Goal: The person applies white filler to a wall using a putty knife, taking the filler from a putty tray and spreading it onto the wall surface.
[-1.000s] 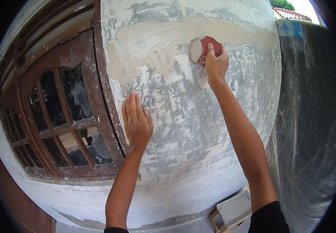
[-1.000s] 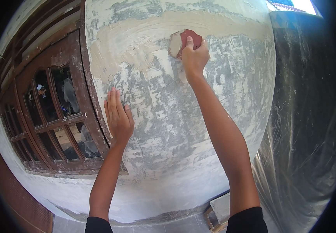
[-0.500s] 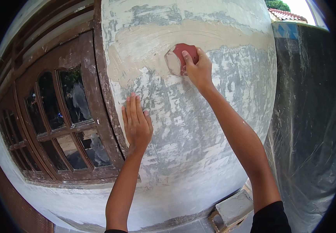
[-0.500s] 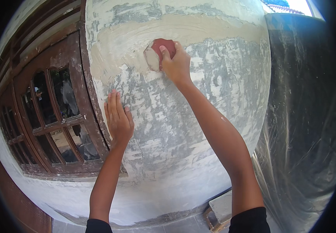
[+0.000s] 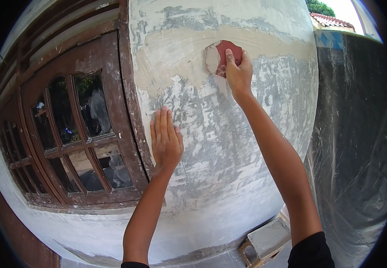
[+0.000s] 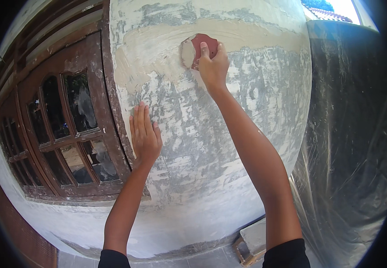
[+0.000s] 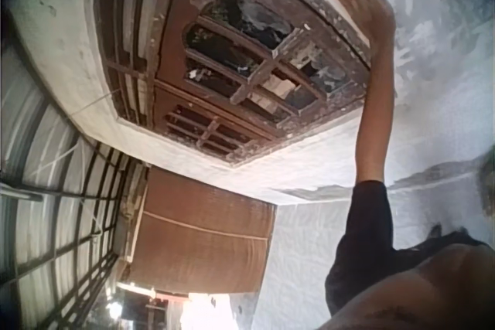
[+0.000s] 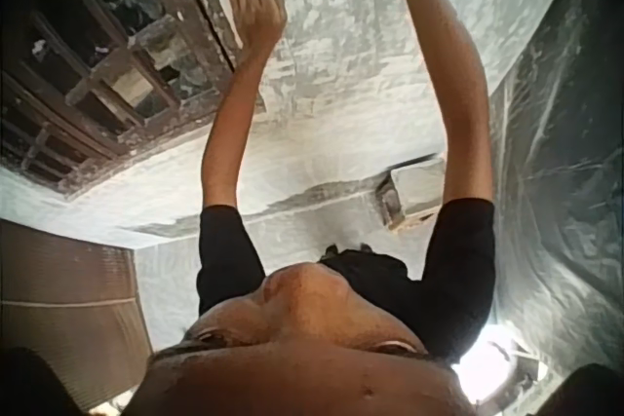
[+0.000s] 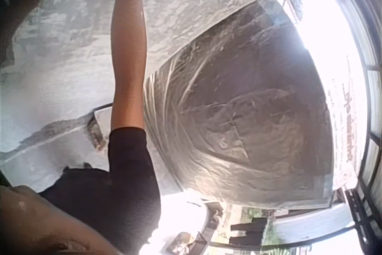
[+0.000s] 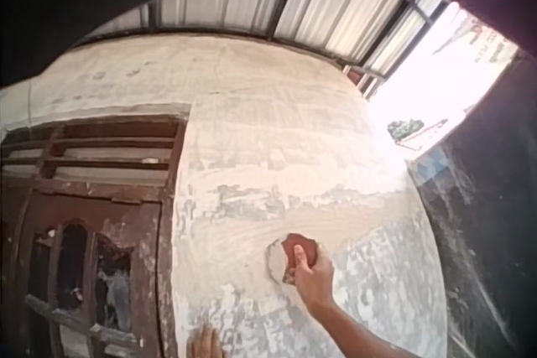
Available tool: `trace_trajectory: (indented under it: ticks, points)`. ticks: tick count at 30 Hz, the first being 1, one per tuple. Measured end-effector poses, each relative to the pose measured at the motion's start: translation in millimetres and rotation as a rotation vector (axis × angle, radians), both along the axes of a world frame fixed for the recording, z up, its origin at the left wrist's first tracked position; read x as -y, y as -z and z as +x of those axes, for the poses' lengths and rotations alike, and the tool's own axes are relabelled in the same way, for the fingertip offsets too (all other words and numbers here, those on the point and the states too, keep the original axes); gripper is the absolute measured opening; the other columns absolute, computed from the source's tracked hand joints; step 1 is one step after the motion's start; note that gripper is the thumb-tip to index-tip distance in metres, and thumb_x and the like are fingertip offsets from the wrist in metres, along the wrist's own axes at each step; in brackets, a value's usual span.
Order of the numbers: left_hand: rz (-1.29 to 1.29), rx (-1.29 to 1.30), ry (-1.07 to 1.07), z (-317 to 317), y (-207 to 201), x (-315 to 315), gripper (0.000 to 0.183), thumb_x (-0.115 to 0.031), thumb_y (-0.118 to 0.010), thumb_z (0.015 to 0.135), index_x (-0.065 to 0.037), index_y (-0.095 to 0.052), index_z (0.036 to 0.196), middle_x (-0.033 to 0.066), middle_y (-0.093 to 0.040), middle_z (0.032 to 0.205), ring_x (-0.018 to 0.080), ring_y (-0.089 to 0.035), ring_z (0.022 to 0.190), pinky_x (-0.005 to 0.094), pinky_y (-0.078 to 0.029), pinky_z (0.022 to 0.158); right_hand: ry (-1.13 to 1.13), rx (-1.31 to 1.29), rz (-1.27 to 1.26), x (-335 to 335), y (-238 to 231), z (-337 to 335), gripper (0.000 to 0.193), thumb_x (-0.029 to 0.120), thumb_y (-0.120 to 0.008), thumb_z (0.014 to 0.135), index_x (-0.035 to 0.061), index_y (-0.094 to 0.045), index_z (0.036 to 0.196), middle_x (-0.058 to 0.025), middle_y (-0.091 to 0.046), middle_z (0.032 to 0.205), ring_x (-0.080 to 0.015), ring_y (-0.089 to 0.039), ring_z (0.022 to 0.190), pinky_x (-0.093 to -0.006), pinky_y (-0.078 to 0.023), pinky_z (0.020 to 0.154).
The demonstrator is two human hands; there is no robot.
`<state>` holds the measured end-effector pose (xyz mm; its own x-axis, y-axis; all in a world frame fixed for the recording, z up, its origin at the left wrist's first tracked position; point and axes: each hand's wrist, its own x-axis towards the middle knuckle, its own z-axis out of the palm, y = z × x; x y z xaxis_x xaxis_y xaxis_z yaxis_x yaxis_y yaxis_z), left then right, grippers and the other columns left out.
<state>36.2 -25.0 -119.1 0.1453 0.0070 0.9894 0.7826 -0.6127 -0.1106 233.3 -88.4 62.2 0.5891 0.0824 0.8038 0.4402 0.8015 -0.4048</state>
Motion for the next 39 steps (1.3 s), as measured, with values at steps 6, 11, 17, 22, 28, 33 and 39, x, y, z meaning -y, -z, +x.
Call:
trace_trajectory:
  ticks: [6, 11, 17, 22, 28, 33, 39]
  points:
    - [0.009, 0.012, -0.013, 0, 2, -2, 0.052, -0.012, -0.046, 0.102, 0.005, -0.036, 0.151, 0.0159, -0.036, 0.16, 0.0335, -0.031, 0.15, 0.0511, -0.024, 0.123, 0.137, 0.278, -0.065, -3, 8, -17, 0.033, 0.022, -0.067, 0.096, -0.0058, -0.063, 0.113, -0.0254, -0.071, 0.097, -0.037, -0.071, 0.089, -0.0433, -0.054, 0.081]
    - [0.003, 0.004, -0.025, 0, 2, -2, 0.053, -0.013, -0.046, 0.103, 0.004, -0.036, 0.151, 0.0157, -0.036, 0.16, 0.0329, -0.031, 0.15, 0.0503, -0.024, 0.123, 0.207, 0.24, -0.126, 3, 8, -27, 0.031, 0.022, -0.068, 0.095, -0.0048, -0.064, 0.11, -0.0245, -0.071, 0.095, -0.0352, -0.071, 0.088, -0.0422, -0.054, 0.08]
    - [0.001, 0.0, -0.022, 0, 2, -1, 0.053, -0.013, -0.048, 0.102, 0.004, -0.037, 0.151, 0.0158, -0.036, 0.16, 0.0326, -0.031, 0.15, 0.0501, -0.024, 0.123, 0.109, 0.296, -0.095, -4, 9, -24, 0.028, 0.021, -0.068, 0.095, -0.0043, -0.064, 0.107, -0.0222, -0.072, 0.093, -0.0327, -0.072, 0.083, -0.0391, -0.054, 0.075]
    - [0.011, 0.002, -0.026, 1, 2, -1, 0.053, -0.012, -0.048, 0.102, 0.005, -0.037, 0.151, 0.0161, -0.036, 0.159, 0.0328, -0.031, 0.15, 0.0503, -0.024, 0.123, 0.011, 0.188, -0.122, -4, 7, -10, 0.033, 0.022, -0.066, 0.097, -0.0048, -0.064, 0.116, -0.022, -0.072, 0.098, -0.0294, -0.072, 0.085, -0.0385, -0.055, 0.078]
    - [0.008, 0.004, -0.038, -1, 4, -2, 0.054, -0.012, -0.048, 0.102, 0.004, -0.036, 0.152, 0.0162, -0.035, 0.16, 0.0328, -0.03, 0.15, 0.0506, -0.024, 0.123, 0.072, 0.253, -0.126, 1, 15, -24, 0.035, 0.024, -0.068, 0.096, -0.0052, -0.064, 0.115, -0.0219, -0.072, 0.097, -0.0304, -0.072, 0.088, -0.0393, -0.054, 0.081]
    - [0.011, 0.0, -0.027, 1, 2, 0, 0.055, -0.012, -0.049, 0.101, 0.004, -0.036, 0.152, 0.0159, -0.035, 0.16, 0.0324, -0.03, 0.15, 0.0504, -0.024, 0.123, 0.059, 0.326, -0.101, -11, 15, -13, 0.033, 0.024, -0.068, 0.096, -0.0049, -0.065, 0.112, -0.0207, -0.072, 0.096, -0.0296, -0.071, 0.085, -0.038, -0.054, 0.079]
    - [0.001, -0.001, -0.036, 1, 3, -2, 0.055, -0.013, -0.049, 0.101, 0.004, -0.036, 0.152, 0.0156, -0.035, 0.16, 0.0321, -0.03, 0.15, 0.05, -0.024, 0.123, -0.051, 0.254, -0.126, -5, 22, -1, 0.031, 0.022, -0.069, 0.096, -0.0051, -0.065, 0.111, -0.0188, -0.072, 0.095, -0.0247, -0.07, 0.082, -0.0356, -0.055, 0.075]
